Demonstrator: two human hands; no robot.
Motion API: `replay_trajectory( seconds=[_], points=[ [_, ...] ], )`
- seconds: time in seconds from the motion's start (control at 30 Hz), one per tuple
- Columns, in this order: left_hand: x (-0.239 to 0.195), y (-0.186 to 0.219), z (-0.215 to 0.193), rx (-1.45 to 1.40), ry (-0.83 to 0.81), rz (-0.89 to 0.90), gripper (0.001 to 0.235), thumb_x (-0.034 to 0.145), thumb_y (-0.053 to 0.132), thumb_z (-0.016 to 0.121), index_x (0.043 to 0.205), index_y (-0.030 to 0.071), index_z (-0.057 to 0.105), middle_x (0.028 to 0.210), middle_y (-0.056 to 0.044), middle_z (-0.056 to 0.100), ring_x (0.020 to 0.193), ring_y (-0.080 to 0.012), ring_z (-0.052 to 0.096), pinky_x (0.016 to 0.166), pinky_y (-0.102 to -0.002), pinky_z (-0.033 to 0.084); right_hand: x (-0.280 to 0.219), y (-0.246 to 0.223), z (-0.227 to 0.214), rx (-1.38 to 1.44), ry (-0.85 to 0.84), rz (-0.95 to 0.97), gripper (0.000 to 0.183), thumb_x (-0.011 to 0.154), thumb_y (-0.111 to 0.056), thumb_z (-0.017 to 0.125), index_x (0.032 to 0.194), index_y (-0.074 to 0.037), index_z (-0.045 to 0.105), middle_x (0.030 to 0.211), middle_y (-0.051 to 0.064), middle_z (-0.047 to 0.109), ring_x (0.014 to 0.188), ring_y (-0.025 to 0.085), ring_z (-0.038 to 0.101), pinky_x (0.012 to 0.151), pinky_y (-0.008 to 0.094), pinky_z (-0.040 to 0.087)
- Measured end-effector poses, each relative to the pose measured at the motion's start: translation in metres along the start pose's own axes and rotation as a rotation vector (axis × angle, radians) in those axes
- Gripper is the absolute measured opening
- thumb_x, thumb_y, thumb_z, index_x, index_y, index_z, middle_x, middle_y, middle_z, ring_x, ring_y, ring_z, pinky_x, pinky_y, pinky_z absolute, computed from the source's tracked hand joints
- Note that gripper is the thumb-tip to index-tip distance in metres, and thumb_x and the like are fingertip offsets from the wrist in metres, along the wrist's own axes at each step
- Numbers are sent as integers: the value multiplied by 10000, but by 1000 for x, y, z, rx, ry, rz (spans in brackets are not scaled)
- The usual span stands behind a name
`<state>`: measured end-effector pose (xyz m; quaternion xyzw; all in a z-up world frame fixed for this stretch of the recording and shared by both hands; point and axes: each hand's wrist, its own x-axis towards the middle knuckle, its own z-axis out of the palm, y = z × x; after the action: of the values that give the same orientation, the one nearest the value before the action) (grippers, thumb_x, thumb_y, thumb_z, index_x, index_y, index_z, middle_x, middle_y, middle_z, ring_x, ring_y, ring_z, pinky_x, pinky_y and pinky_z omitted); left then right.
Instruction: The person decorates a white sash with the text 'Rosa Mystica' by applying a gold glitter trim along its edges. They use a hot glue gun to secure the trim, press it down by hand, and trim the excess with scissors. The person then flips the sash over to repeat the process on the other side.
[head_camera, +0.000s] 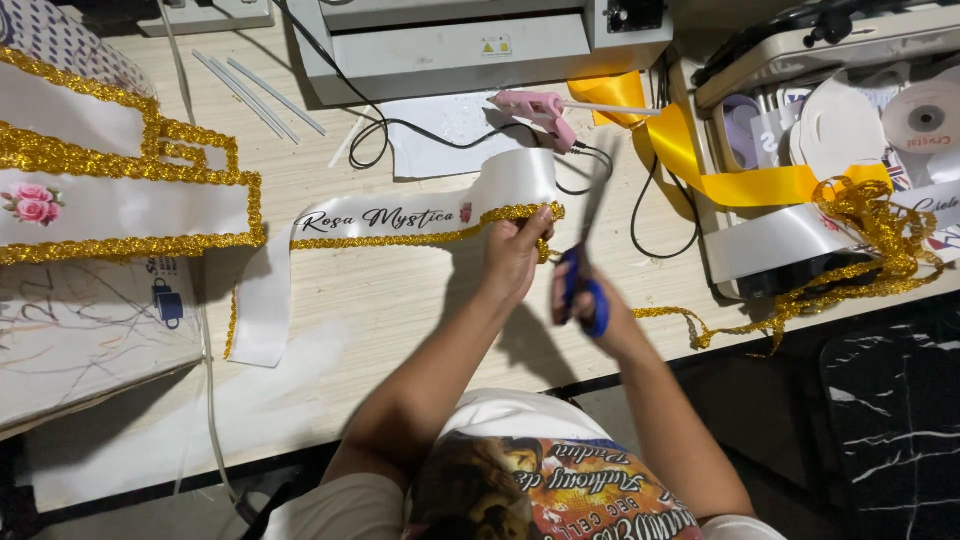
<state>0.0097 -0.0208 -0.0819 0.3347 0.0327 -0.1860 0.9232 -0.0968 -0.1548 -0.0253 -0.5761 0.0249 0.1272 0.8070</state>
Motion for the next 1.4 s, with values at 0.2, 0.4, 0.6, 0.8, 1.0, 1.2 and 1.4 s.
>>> replay_trajectory(
  seconds=[0.2,0.4,0.6,0.8,1.0,1.2,1.4],
  points=[
    [8,-11,-11,91,70,19,209,962,179,743,1083,22,674,989,-49,689,888,-111,629,800,-294,538,9,19,-114,-987,570,114,593,874,-291,851,1231,62,536,1022,146,589,846,226,612,677,384,550],
    [5,-32,-16,79,42,-59,244,985,219,728,1091,9,666,977,-60,699,883,-134,647,776,-294,525,-3,77,-174,-1428,613,44,659,693,-141,890,1216,100,570,1172,291,548,1057,452,572,921,478,500],
    [1,-38,-10,93,21,-136,243,999,249,701,1078,19,685,969,-43,696,879,-121,638,796,-273,525,-2,76,-169,-1360,559,154,626,750,-207,864,1242,64,590,1258,270,560,1166,441,559,997,475,493],
    [1,-53,-13,170,45,-95,193,992,222,707,1058,41,699,942,-30,702,840,-104,628,744,-265,525,6,36,-127,-1485,538,17,439,944,-310,768,1203,36,697,1228,253,661,1164,415,598,979,480,510],
    [-6,-86,-13,411,112,-188,199,954,217,712,1020,30,699,906,-47,723,795,-116,645,713,-279,544,49,-8,-45,-397,377,105,287,929,-250,716,1114,-32,728,950,59,741,869,118,671,790,265,527],
    [-16,-47,-30,217,105,-349,455,950,282,729,1259,-8,562,1147,-114,663,1025,-194,619,868,-310,510,44,5,-78,-622,441,82,228,955,-213,752,830,-33,692,763,24,676,724,83,577,675,239,449],
    [-11,12,-79,-255,522,-440,554,1065,356,547,1416,-45,397,1351,-258,599,1289,-326,576,1131,-423,448,6,-9,-139,-618,512,149,211,939,-223,747,955,-15,715,837,29,694,754,88,586,676,250,426]
  ],
)
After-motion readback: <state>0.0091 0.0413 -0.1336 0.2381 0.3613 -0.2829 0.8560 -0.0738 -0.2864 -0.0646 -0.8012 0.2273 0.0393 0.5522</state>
